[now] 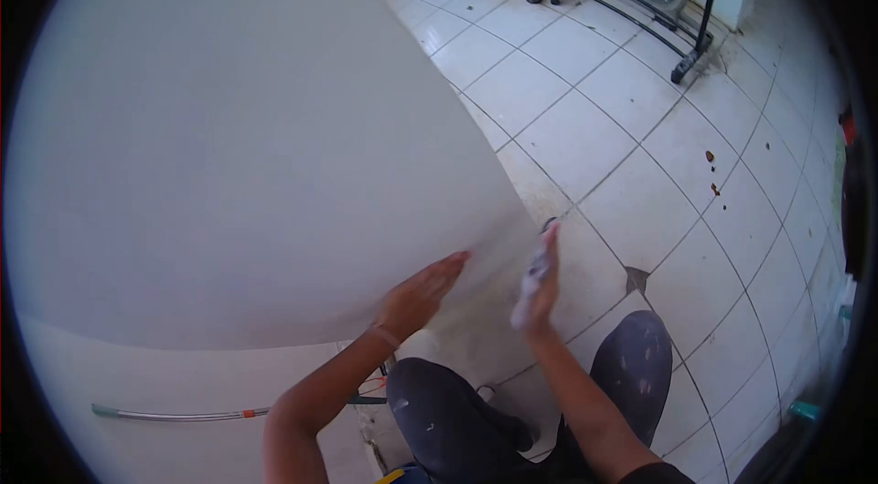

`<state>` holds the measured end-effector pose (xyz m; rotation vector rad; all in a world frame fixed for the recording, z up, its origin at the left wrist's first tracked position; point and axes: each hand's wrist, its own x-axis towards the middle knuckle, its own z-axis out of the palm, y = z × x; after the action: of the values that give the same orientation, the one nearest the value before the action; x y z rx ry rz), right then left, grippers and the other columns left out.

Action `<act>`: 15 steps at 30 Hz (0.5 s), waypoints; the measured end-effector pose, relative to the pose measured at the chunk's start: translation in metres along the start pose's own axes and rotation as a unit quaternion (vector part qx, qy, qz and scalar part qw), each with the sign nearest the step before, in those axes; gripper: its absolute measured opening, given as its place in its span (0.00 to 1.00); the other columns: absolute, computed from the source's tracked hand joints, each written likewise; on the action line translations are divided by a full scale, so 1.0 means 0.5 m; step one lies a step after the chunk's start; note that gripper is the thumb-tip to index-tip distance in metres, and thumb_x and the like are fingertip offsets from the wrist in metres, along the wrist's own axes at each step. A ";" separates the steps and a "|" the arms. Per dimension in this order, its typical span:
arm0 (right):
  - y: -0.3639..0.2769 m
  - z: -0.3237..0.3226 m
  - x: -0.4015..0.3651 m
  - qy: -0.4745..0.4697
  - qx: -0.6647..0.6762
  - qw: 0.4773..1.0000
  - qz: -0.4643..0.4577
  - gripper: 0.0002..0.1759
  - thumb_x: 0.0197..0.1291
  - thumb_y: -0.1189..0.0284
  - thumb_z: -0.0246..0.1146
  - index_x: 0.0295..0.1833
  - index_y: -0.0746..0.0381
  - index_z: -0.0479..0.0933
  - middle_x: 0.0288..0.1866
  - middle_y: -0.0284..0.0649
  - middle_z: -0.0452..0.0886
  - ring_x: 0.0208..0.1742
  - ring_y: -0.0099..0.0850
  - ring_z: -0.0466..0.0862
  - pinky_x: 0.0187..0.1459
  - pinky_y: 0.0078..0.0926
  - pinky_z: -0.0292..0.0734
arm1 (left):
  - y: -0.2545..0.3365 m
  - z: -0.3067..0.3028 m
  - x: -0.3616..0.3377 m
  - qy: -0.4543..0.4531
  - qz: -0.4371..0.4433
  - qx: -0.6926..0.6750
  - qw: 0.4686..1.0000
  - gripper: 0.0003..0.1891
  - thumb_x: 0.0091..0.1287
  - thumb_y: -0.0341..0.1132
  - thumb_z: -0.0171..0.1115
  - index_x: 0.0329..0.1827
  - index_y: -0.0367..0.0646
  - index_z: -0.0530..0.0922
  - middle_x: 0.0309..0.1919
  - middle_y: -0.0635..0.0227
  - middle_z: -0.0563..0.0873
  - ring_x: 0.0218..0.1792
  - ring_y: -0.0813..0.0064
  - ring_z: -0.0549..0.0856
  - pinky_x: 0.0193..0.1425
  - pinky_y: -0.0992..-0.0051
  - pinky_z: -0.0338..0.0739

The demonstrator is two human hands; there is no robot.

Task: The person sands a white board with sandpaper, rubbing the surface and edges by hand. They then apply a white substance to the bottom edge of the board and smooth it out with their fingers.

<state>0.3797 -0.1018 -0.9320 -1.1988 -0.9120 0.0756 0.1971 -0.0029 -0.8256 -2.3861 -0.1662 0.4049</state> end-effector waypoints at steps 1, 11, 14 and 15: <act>0.003 0.037 -0.013 -0.028 -0.032 0.997 -0.062 0.34 0.74 0.50 0.37 0.73 0.65 0.58 0.77 0.48 0.56 0.78 0.46 0.53 0.72 0.42 0.48 | -0.026 -0.023 -0.047 0.013 -0.050 -0.035 0.998 0.31 0.65 0.33 0.49 0.75 0.47 0.61 0.75 0.67 0.60 0.77 0.69 0.52 0.79 0.75 0.41; -0.164 0.299 0.147 0.103 -0.187 0.967 -0.142 0.35 0.72 0.46 0.32 0.73 0.56 0.62 0.76 0.49 0.58 0.77 0.52 0.56 0.64 0.55 0.42 | -0.107 -0.007 -0.289 0.197 -0.394 0.172 0.881 0.26 0.70 0.53 0.41 0.72 0.70 0.64 0.75 0.61 0.58 0.77 0.47 0.49 0.77 0.49 0.38; -0.032 0.327 0.020 0.036 -0.067 0.997 0.032 0.36 0.72 0.46 0.31 0.75 0.58 0.55 0.79 0.48 0.51 0.79 0.50 0.50 0.70 0.53 0.38 | -0.108 -0.015 -0.278 0.212 -0.385 0.181 0.880 0.26 0.72 0.51 0.38 0.72 0.61 0.64 0.75 0.55 0.56 0.76 0.44 0.50 0.77 0.47 0.39; -0.011 0.325 0.000 0.055 -0.037 0.994 0.083 0.36 0.73 0.47 0.31 0.76 0.58 0.53 0.79 0.47 0.49 0.79 0.49 0.48 0.71 0.51 0.36 | -0.114 -0.018 -0.274 0.216 -0.379 0.191 0.879 0.26 0.73 0.50 0.36 0.73 0.58 0.63 0.75 0.53 0.56 0.76 0.44 0.51 0.76 0.47 0.40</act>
<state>0.2733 0.0201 -0.9171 -1.3344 -0.7233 0.1093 0.0703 0.0031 -0.7480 -1.7757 -0.7082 -0.4302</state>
